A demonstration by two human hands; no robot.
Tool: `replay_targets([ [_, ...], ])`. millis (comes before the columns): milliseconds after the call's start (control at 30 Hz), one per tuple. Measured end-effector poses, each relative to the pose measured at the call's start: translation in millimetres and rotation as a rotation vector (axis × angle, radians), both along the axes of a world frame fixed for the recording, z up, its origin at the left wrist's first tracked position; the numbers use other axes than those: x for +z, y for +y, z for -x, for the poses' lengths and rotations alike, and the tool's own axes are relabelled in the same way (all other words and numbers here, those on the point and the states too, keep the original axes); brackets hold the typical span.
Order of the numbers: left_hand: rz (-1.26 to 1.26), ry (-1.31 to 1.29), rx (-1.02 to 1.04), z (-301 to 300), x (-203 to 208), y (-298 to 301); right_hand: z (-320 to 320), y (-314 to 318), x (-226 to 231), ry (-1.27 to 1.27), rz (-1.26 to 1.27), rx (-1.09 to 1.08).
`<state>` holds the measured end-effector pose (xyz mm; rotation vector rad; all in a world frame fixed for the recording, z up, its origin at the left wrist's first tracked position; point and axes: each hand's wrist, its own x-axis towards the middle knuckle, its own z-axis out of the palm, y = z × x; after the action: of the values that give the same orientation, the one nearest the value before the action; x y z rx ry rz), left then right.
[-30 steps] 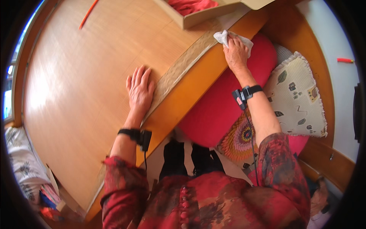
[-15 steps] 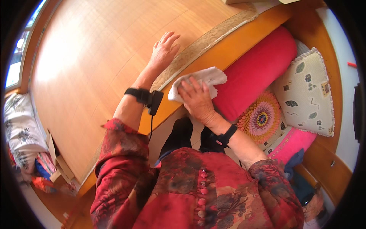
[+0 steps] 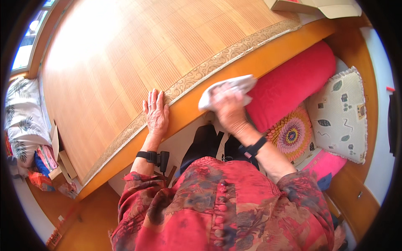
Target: The person wipes the edges of a raised wooden platform and various parts of a wooden headboard and wall-mounted switch with a white cloth.
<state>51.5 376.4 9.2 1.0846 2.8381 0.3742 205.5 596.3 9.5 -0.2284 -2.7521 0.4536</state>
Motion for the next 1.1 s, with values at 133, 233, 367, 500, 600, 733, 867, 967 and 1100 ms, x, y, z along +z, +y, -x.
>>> replay_targets([
  [133,-0.01,-0.02,0.002,4.6,1.6,-3.2,8.2,-64.4,4.2,-0.012,0.119,0.157],
  [233,-0.023,-0.007,-0.001,7.7,-3.5,-8.8,12.7,-57.7,8.0,-0.011,0.078,0.211],
  [367,-0.015,-0.018,-0.054,13.0,-6.7,-5.9,16.1,-9.0,-2.2,0.069,0.048,0.052],
  [500,-0.022,-0.012,-0.031,13.8,-21.4,-21.2,24.0,67.1,-2.0,0.096,-0.087,-0.305],
  [600,-0.056,-0.036,-0.054,4.7,-6.0,1.5,21.5,90.3,5.3,0.02,-0.139,-0.45],
  [733,-0.22,-0.172,-0.238,-18.2,22.5,49.0,9.3,51.4,2.6,0.142,-0.098,-0.432],
  [867,-0.545,-0.491,-0.368,-38.8,21.0,93.9,-2.7,2.5,-18.3,0.117,0.641,-0.217],
  [967,-0.623,-0.472,-0.449,-37.2,21.0,114.7,-29.9,-3.5,28.6,0.204,1.301,-0.313],
  [1100,-0.526,-0.353,-0.534,-11.6,11.6,139.1,-61.3,10.6,49.8,0.403,1.413,-0.42],
])
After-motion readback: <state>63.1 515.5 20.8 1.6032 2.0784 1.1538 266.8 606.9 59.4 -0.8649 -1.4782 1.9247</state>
